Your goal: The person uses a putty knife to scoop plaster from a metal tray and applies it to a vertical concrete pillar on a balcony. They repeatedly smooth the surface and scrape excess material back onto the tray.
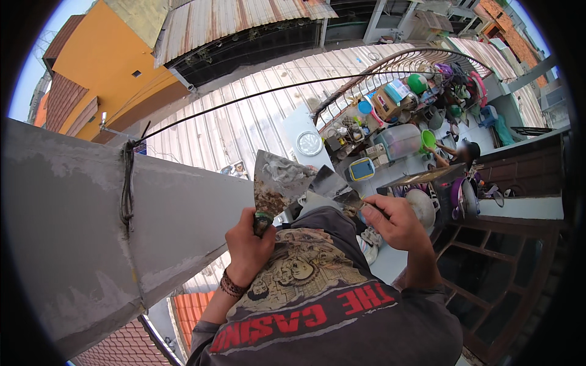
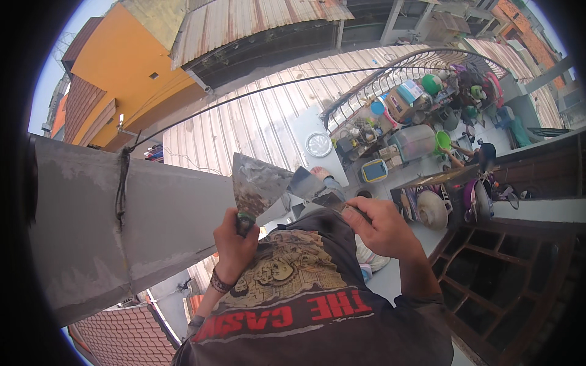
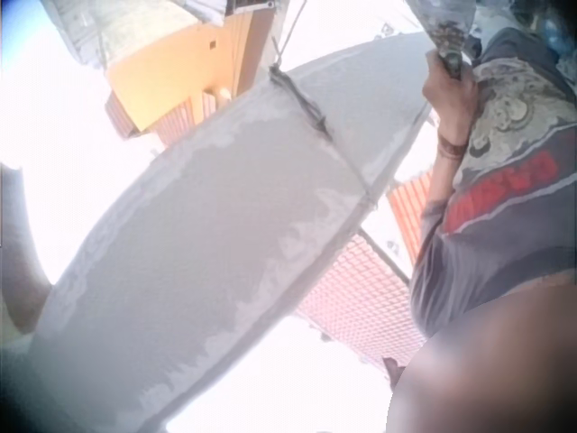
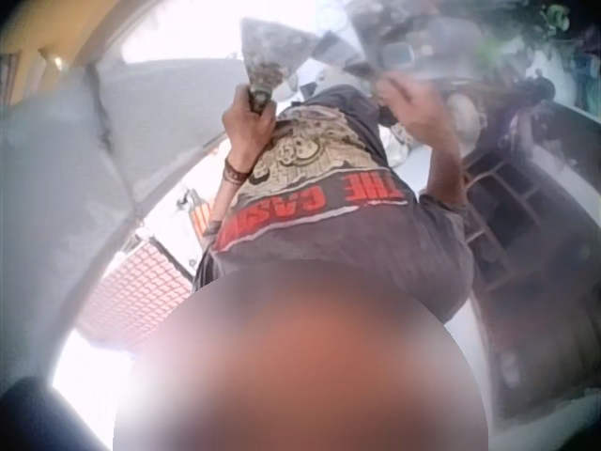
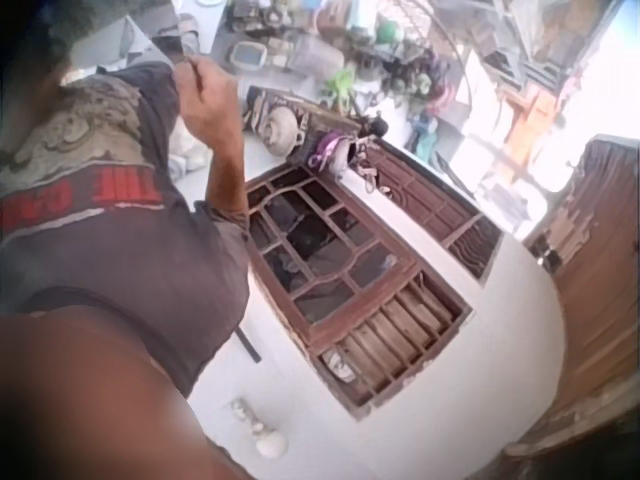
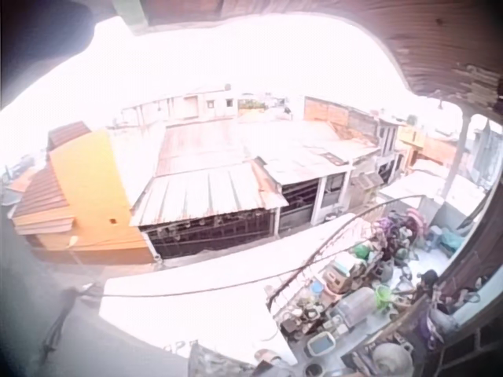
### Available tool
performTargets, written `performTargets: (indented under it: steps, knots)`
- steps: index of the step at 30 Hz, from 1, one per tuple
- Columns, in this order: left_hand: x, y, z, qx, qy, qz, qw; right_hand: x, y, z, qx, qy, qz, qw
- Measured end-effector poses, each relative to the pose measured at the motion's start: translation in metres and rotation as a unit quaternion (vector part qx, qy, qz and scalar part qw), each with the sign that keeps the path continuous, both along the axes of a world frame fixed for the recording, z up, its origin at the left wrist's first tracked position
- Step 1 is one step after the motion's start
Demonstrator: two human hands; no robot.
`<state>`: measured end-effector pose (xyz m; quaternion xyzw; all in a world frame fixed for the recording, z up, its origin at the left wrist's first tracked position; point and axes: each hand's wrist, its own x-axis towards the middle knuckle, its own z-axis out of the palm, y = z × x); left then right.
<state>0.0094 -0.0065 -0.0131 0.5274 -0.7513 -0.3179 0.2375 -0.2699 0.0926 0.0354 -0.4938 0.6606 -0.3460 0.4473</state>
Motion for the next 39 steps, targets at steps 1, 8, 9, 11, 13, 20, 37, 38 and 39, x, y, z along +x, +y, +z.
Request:
performTargets:
  steps: [1,8,9,11,13,20,37,38,39]
  knots:
    - [0.001,0.000,0.000,-0.009,-0.007,-0.002,1.000,0.000,-0.002,-0.002,-0.011,0.004,0.004,1.000]
    - [0.003,0.002,0.000,-0.015,-0.014,-0.015,1.000,-0.001,-0.021,0.013,-0.019,0.058,0.039,0.997]
    - [0.003,0.002,0.000,-0.014,-0.020,-0.015,1.000,-0.002,-0.023,0.017,-0.022,0.081,0.051,0.995]
    - [0.002,0.002,-0.001,-0.007,-0.024,-0.017,1.000,-0.003,-0.028,0.027,-0.025,0.117,0.067,0.991]
    - [0.002,0.000,-0.001,0.003,-0.020,-0.014,1.000,-0.002,-0.030,0.031,-0.047,0.148,0.070,0.985]
    - [0.000,-0.005,0.007,0.034,-0.023,-0.012,0.999,0.021,-0.017,0.035,-0.140,0.306,0.027,0.941]
    - [-0.014,-0.011,0.004,0.147,0.086,-0.041,0.985,0.073,-0.020,0.013,-0.163,0.347,0.048,0.922]
    - [-0.016,-0.011,0.002,0.153,0.094,-0.042,0.983,0.072,-0.021,0.011,-0.162,0.347,0.031,0.923]
    - [-0.015,-0.012,-0.001,0.162,0.106,-0.049,0.980,0.070,-0.020,0.009,-0.159,0.353,0.010,0.922]
